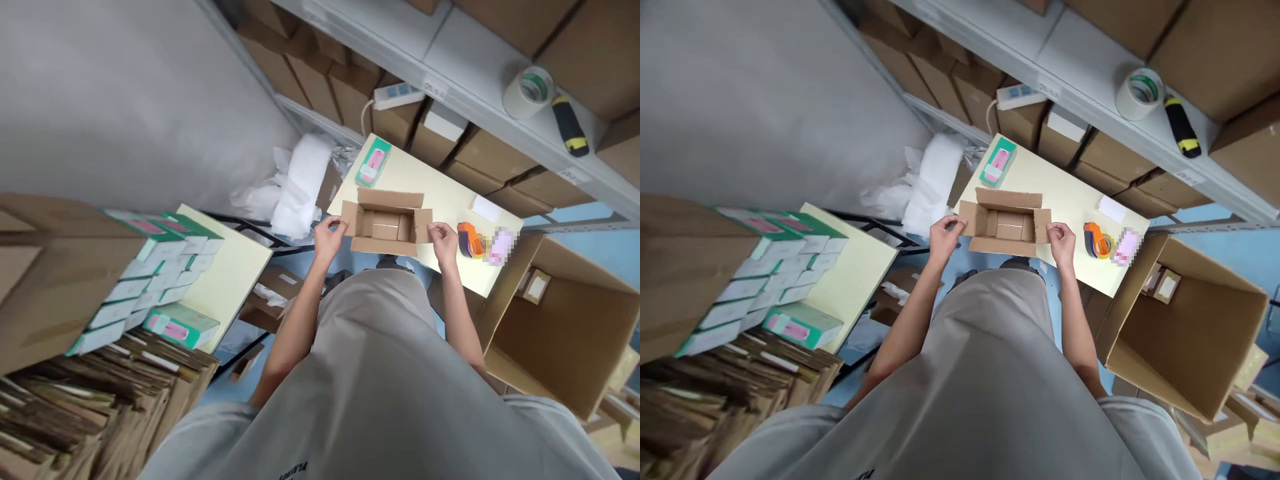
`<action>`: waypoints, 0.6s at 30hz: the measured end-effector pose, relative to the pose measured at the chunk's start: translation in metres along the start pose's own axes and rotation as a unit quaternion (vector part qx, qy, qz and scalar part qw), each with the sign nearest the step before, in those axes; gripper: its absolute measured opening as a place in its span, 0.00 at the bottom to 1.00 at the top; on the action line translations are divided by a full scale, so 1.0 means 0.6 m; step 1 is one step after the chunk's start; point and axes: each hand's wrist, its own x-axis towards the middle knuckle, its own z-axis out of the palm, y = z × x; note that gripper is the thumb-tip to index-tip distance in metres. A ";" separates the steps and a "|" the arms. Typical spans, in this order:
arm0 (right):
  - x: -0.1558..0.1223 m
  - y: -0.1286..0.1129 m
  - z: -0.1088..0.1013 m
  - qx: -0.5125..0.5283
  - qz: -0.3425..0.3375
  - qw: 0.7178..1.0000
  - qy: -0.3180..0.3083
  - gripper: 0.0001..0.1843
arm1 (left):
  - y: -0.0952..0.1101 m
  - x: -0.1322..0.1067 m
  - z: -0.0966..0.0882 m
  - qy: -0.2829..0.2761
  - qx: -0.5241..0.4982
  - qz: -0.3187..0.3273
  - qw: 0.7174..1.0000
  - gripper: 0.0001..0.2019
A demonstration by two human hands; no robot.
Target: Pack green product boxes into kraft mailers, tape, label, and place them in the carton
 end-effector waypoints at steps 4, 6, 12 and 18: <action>-0.051 -0.065 0.113 -0.034 -0.060 0.995 -0.072 0.25 | -0.052 -0.044 -0.151 0.090 -0.057 -0.003 0.994 0.11; -0.082 -0.098 0.177 -0.045 -0.089 0.990 -0.099 0.26 | -0.088 -0.074 -0.230 0.140 -0.090 -0.023 0.986 0.12; -0.187 -0.171 0.394 -0.050 -0.153 0.967 -0.195 0.27 | -0.204 -0.177 -0.442 0.282 -0.178 -0.038 0.942 0.14; -0.300 -0.207 0.624 -0.066 -0.183 0.933 -0.303 0.30 | -0.301 -0.249 -0.594 0.407 -0.198 -0.089 0.887 0.12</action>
